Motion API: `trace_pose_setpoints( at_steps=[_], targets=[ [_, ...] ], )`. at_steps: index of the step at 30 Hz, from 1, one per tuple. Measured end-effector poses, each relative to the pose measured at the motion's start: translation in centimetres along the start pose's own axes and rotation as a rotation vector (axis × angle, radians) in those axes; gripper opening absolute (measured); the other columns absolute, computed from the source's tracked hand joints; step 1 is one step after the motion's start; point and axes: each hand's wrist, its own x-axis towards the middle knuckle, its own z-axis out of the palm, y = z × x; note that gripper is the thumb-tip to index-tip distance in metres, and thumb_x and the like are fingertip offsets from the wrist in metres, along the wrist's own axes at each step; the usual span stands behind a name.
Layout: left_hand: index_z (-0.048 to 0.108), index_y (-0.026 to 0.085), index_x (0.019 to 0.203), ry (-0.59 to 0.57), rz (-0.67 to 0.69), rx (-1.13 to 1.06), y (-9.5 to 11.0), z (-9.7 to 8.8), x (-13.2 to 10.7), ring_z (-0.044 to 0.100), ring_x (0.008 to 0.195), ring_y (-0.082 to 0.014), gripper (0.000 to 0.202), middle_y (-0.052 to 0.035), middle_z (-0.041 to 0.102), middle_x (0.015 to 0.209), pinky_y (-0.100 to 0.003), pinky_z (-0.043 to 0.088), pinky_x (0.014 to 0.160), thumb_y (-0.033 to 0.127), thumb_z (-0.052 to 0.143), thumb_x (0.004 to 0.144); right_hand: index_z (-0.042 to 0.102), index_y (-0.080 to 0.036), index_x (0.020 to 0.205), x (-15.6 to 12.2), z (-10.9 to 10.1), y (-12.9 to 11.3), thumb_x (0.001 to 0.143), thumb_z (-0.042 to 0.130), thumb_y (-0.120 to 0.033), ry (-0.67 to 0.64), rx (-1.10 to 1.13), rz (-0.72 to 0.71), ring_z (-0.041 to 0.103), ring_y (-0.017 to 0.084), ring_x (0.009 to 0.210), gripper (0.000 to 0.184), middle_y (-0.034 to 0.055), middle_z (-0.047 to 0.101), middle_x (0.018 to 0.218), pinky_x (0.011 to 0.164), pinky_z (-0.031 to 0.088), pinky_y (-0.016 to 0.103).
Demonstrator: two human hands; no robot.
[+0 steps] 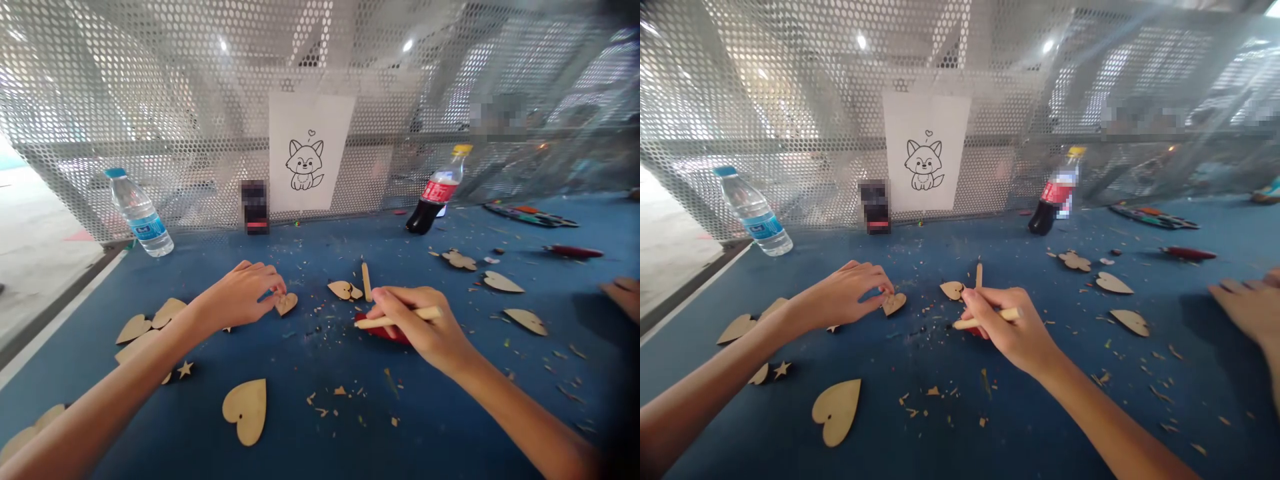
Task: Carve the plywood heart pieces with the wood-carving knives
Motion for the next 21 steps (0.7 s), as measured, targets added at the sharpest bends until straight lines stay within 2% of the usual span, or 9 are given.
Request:
trace_pose_setpoints(
  at_steps=[3,7,11,14,17,21],
  targets=[
    [0.068,0.021,0.097,-0.018,0.041,0.070,0.4,0.0,0.2,0.061,0.096,-0.0208,0.022,-0.0029,0.068,0.103,-0.036,0.039,0.088,0.025,0.046,0.099,0.066,-0.018,0.059,0.0,0.0,-0.1,0.101,0.048,-0.044,0.000,-0.002,0.000,0.055,0.011,0.041,0.052,-0.0002,0.055,0.043,0.044,0.039,0.024],
    [0.069,0.019,0.091,-0.042,0.056,0.123,1.0,0.0,0.3,0.060,0.093,-0.0225,0.028,-0.0044,0.067,0.097,-0.037,0.040,0.086,0.028,0.044,0.101,0.063,-0.018,0.058,0.0,0.0,0.0,0.100,0.048,-0.044,-0.018,-0.002,0.009,0.054,0.011,0.040,0.052,-0.0007,0.054,0.043,0.043,0.038,0.024],
    [0.066,0.019,0.098,-0.043,0.027,0.106,1.6,0.1,0.2,0.061,0.091,-0.0228,0.035,-0.0065,0.066,0.103,-0.038,0.042,0.085,0.037,0.036,0.104,0.067,-0.018,0.060,0.0,-0.1,0.2,0.100,0.048,-0.044,-0.001,-0.016,0.026,0.053,0.011,0.040,0.051,-0.0004,0.055,0.043,0.044,0.038,0.024],
    [0.063,0.019,0.104,-0.043,-0.016,0.065,1.7,0.5,0.2,0.061,0.094,-0.0255,0.031,-0.0082,0.064,0.109,-0.040,0.043,0.087,0.046,0.049,0.098,0.069,-0.018,0.061,0.1,-0.3,0.3,0.100,0.048,-0.043,0.015,-0.032,0.020,0.050,0.010,0.039,0.051,-0.0008,0.054,0.042,0.044,0.037,0.025],
    [0.060,0.019,0.104,-0.062,-0.049,-0.021,1.5,0.5,0.3,0.062,0.094,-0.0258,0.023,-0.0076,0.065,0.104,-0.039,0.045,0.084,0.039,0.056,0.093,0.068,-0.019,0.060,0.1,-0.5,0.3,0.101,0.047,-0.042,0.016,-0.035,-0.012,0.047,0.010,0.039,0.052,-0.0013,0.053,0.042,0.043,0.035,0.026],
    [0.055,0.022,0.102,-0.071,-0.016,-0.180,2.4,-0.4,0.4,0.063,0.093,-0.0172,0.013,-0.0011,0.065,0.104,-0.030,0.047,0.081,0.028,0.057,0.090,0.068,-0.019,0.059,0.1,-0.5,0.3,0.101,0.048,-0.040,0.052,-0.038,-0.038,0.047,0.009,0.039,0.052,-0.0015,0.053,0.043,0.044,0.035,0.026]
  ],
)
